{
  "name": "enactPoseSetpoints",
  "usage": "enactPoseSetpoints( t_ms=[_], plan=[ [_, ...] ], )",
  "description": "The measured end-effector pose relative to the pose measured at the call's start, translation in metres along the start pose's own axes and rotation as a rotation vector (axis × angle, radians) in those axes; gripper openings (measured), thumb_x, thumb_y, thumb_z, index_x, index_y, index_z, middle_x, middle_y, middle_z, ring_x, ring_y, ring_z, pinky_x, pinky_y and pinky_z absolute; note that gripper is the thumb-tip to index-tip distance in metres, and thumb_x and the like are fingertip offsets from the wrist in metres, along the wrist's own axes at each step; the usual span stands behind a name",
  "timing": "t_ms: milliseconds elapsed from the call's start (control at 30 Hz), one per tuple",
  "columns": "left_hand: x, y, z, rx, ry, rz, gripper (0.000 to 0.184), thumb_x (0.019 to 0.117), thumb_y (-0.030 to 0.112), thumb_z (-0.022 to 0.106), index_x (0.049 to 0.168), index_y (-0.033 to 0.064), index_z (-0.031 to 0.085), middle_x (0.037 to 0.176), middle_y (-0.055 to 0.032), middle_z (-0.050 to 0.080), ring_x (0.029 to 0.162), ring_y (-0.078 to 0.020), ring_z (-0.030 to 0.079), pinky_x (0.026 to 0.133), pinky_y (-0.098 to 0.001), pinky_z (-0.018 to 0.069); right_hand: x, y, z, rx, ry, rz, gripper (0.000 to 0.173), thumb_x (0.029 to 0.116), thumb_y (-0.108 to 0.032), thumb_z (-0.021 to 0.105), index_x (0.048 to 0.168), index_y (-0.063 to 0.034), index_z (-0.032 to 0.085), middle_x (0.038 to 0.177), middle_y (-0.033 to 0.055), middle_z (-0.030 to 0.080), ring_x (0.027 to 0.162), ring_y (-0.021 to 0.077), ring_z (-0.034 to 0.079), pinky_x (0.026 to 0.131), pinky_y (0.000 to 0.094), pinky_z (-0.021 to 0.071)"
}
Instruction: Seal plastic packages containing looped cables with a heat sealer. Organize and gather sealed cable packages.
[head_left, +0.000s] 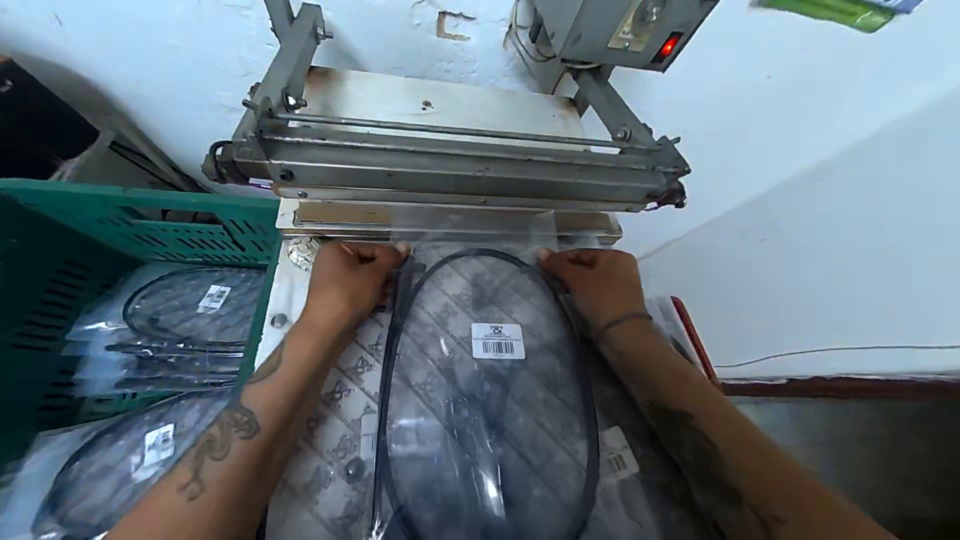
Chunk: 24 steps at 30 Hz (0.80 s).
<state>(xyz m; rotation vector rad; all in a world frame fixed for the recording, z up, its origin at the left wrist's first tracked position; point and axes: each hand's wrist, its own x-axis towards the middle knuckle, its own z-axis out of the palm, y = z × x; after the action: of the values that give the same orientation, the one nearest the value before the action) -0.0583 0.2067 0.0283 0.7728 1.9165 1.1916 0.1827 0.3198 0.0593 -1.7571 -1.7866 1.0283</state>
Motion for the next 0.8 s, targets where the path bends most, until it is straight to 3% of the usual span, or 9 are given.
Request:
enactPoseSetpoints(
  t_ms=[200,433,567,633,733,800],
  plan=[
    [0.004,0.004,0.007,-0.094,0.111,-0.177,0.028,0.1006,0.026,0.066,0.080,0.0068,0.068,0.062,-0.0007,0.062,0.048,-0.0070,0.056,0.048,-0.0256,0.0501,0.015,0.002,0.014,0.059,-0.003,0.083,0.030,0.0996,-0.032,0.068,0.089,-0.0047,0.073,0.075,0.0039,0.066,0.066,0.0107,0.058,0.065,0.0346,0.0490],
    [0.011,-0.008,0.009,-0.057,0.177,-0.050,0.033,0.0996,0.031,0.067,0.074,0.0099,0.068,0.061,0.0010,0.060,0.050,-0.0067,0.053,0.050,-0.0277,0.0461,0.022,0.003,0.017,0.026,-0.019,0.044,0.032,0.1006,-0.035,0.066,0.090,-0.0056,0.074,0.078,0.0043,0.067,0.069,0.0119,0.059,0.068,0.0373,0.0487],
    [0.008,-0.008,0.008,-0.075,0.156,-0.062,0.032,0.0998,0.033,0.067,0.081,0.0080,0.073,0.062,0.0009,0.060,0.049,-0.0057,0.051,0.049,-0.0255,0.0447,0.019,-0.002,0.015,0.005,-0.012,0.032,0.030,0.1001,-0.032,0.067,0.089,-0.0058,0.075,0.078,0.0049,0.067,0.070,0.0128,0.058,0.069,0.0386,0.0469],
    [0.010,-0.008,0.009,-0.037,0.151,-0.082,0.033,0.1000,0.035,0.066,0.084,0.0072,0.073,0.065,-0.0013,0.061,0.052,-0.0085,0.052,0.052,-0.0297,0.0464,0.020,-0.003,0.015,-0.009,-0.025,0.047,0.032,0.1002,-0.033,0.067,0.092,-0.0035,0.075,0.083,0.0080,0.068,0.075,0.0164,0.060,0.073,0.0424,0.0475],
    [0.008,-0.004,0.012,0.029,0.146,-0.085,0.036,0.1008,0.037,0.065,0.088,0.0034,0.071,0.076,-0.0096,0.064,0.066,-0.0187,0.058,0.065,-0.0440,0.0496,0.019,-0.004,0.015,-0.008,-0.052,0.083,0.036,0.1003,-0.036,0.066,0.095,-0.0012,0.074,0.089,0.0124,0.069,0.081,0.0220,0.062,0.077,0.0476,0.0496],
    [-0.010,0.004,0.008,0.004,0.114,-0.009,0.036,0.1025,0.037,0.063,0.094,0.0033,0.072,0.082,-0.0109,0.067,0.072,-0.0202,0.063,0.070,-0.0451,0.0534,0.009,-0.006,0.004,0.004,-0.058,0.055,0.036,0.1011,-0.035,0.065,0.097,-0.0005,0.074,0.090,0.0134,0.069,0.081,0.0231,0.063,0.078,0.0482,0.0507]
  ],
)
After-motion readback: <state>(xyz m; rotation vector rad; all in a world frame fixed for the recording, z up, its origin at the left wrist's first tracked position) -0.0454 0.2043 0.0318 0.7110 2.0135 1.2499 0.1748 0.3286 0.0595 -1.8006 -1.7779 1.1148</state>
